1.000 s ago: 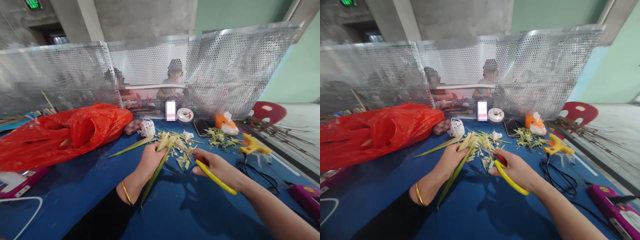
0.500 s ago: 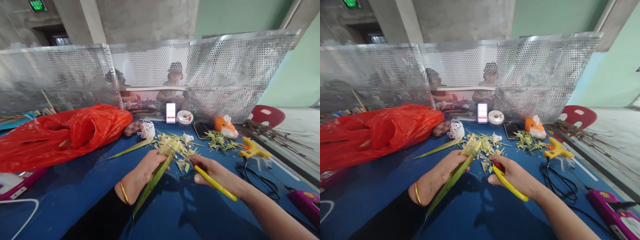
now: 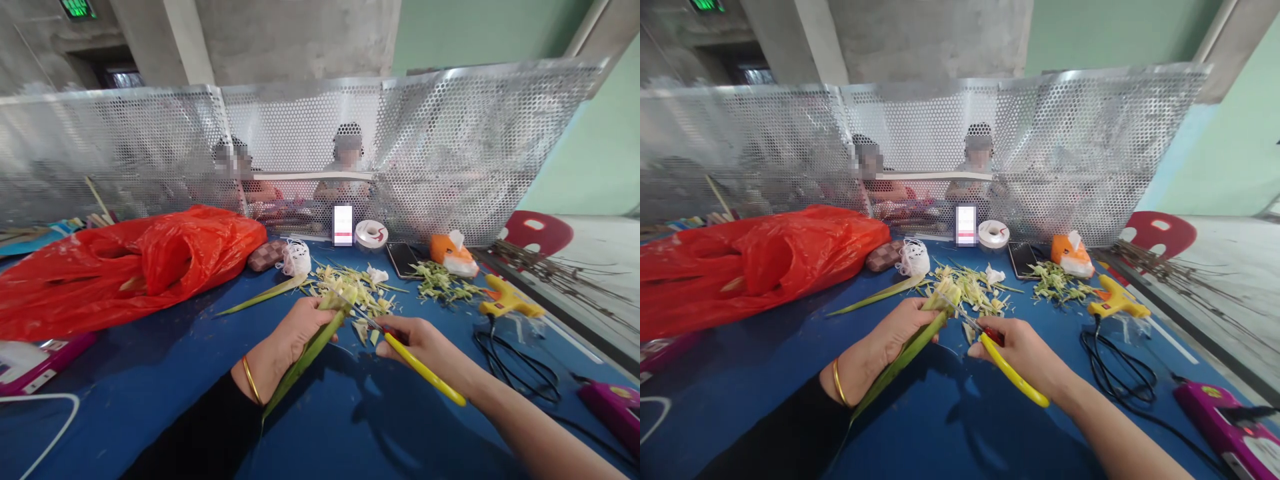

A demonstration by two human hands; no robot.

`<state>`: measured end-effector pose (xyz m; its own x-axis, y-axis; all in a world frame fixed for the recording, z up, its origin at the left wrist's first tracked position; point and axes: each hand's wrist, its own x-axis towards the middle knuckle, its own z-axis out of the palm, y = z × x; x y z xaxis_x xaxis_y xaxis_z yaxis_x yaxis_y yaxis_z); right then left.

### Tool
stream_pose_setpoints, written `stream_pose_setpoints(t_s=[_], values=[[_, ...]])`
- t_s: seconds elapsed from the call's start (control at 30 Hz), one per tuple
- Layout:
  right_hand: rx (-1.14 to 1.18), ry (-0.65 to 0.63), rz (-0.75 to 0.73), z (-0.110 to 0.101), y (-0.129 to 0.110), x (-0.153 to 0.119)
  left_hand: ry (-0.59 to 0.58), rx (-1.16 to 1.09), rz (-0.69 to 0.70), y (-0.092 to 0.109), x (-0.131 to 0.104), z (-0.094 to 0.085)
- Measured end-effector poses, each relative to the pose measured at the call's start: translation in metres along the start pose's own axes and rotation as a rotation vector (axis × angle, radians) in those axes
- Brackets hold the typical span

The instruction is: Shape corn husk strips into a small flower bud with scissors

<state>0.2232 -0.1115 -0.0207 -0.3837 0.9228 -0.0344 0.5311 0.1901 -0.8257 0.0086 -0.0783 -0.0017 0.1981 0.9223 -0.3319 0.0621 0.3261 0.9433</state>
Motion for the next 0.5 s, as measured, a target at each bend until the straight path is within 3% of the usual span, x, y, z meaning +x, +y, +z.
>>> stream_pose_setpoints(t_s=[0.27,0.5], values=[[0.014,-0.014,-0.021,-0.001,-0.002,0.000,-0.075,0.008,-0.013,0.007,-0.006,-0.003],[-0.021,-0.024,-0.038,0.001,0.009,-0.001,-0.135,0.010,-0.078,-0.007,0.003,0.002]])
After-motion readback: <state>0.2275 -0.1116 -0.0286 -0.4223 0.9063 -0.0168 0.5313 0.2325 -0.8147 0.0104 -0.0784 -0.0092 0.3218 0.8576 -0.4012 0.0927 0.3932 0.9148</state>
